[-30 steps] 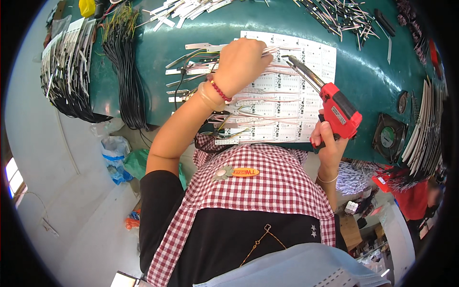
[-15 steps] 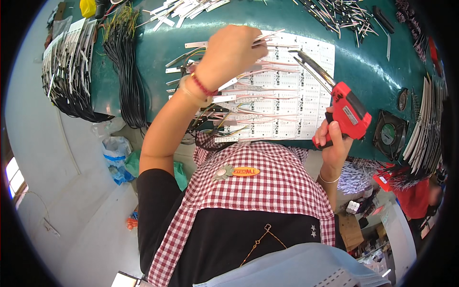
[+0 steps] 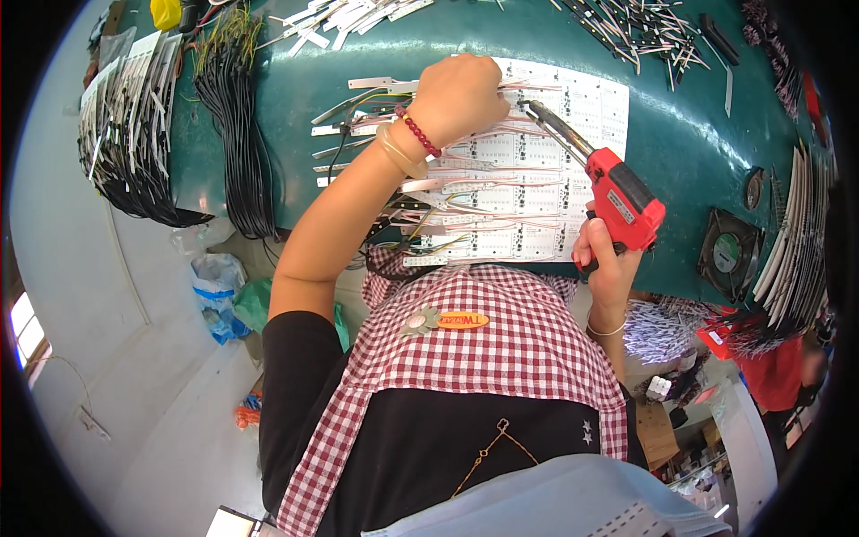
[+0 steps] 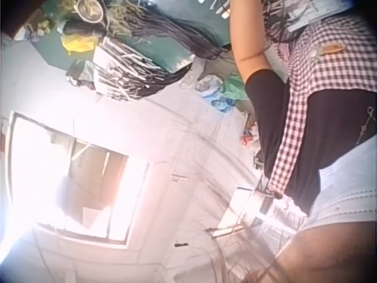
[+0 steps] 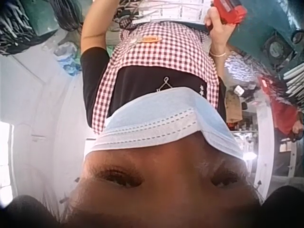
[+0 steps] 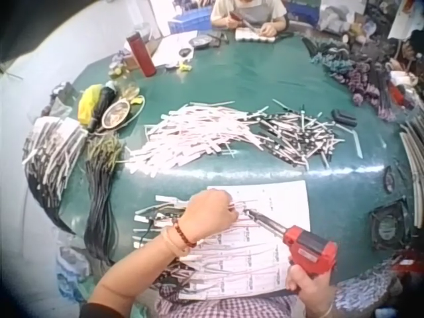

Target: Soldering wires to LED strips at a production station.

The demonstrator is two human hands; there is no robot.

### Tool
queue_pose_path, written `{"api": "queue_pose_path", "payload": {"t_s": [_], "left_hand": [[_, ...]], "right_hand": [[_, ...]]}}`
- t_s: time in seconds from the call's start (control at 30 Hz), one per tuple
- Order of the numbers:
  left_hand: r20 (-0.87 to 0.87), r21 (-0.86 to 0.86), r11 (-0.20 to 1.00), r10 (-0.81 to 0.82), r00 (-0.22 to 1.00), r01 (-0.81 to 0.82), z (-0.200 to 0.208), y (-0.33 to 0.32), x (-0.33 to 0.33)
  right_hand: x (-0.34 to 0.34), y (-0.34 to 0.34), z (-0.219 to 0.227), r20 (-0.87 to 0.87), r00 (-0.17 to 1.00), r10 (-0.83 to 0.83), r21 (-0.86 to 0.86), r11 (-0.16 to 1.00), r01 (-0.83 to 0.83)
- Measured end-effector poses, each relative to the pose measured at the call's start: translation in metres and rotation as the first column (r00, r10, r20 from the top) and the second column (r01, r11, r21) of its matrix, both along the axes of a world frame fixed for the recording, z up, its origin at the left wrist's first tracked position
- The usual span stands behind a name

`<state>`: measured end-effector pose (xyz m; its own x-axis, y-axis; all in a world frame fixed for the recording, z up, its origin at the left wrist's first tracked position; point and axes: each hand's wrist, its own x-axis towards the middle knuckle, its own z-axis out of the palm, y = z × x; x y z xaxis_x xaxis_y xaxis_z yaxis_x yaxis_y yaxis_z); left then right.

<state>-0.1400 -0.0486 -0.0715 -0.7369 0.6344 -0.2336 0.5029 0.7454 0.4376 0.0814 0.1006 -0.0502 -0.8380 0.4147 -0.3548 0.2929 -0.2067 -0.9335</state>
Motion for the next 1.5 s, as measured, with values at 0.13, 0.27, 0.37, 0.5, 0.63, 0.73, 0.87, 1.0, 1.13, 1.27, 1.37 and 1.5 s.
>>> {"api": "queue_pose_path", "payload": {"t_s": [0.13,0.27,0.37,0.5,0.63,0.73,0.87,1.0,1.13,1.27,1.37,1.5], "left_hand": [[-0.004,0.006,1.000,0.017,1.000,-0.017,-0.001,-0.001,0.001],[-0.010,0.010,1.000,0.022,1.000,-0.022,-0.001,-0.001,0.001],[-0.016,0.013,1.000,0.020,1.000,-0.019,-0.001,-0.001,0.002],[-0.025,0.022,1.000,0.008,1.000,-0.007,-0.001,-0.002,0.002],[-0.012,0.011,1.000,0.004,1.000,-0.004,-0.002,-0.002,0.002],[-0.025,0.015,1.000,0.004,1.000,-0.004,-0.002,-0.003,0.002],[-0.037,0.024,1.000,-0.001,0.999,0.002,-0.003,-0.004,0.004],[-0.045,0.035,0.999,-0.018,0.999,0.019,-0.001,-0.005,0.003],[-0.002,0.022,1.000,-0.021,1.000,0.021,0.001,-0.006,0.001],[-0.029,0.019,1.000,-0.013,1.000,0.013,0.002,-0.005,0.002],[-0.026,0.006,1.000,-0.009,1.000,0.009,0.000,-0.005,0.003],[-0.059,0.041,0.999,-0.004,0.998,0.006,-0.001,-0.005,0.004]], "right_hand": [[0.002,0.000,-0.002,0.027,1.000,0.009,0.051,0.999,-0.011],[0.003,0.000,-0.004,0.020,0.999,0.034,0.015,0.999,-0.034],[0.004,-0.003,-0.002,0.023,0.999,0.025,0.013,1.000,-0.026],[0.006,-0.008,0.002,0.036,0.999,-0.006,0.110,0.994,0.002],[0.008,-0.010,0.003,0.068,0.997,-0.035,0.135,0.990,0.026],[0.009,-0.010,0.001,0.054,0.998,-0.030,0.124,0.992,0.023],[0.010,-0.011,0.000,0.072,0.997,-0.002,0.146,0.989,-0.009],[0.009,-0.012,0.003,0.059,0.997,0.042,0.203,0.978,-0.053],[0.006,-0.011,0.004,0.024,1.000,0.009,0.162,0.987,-0.013],[0.007,-0.011,0.000,0.032,0.999,0.021,0.159,0.987,-0.026],[0.009,-0.011,-0.003,0.044,0.999,0.015,0.149,0.989,-0.022],[0.008,-0.011,-0.002,0.065,0.997,0.042,0.168,0.984,-0.052]]}}
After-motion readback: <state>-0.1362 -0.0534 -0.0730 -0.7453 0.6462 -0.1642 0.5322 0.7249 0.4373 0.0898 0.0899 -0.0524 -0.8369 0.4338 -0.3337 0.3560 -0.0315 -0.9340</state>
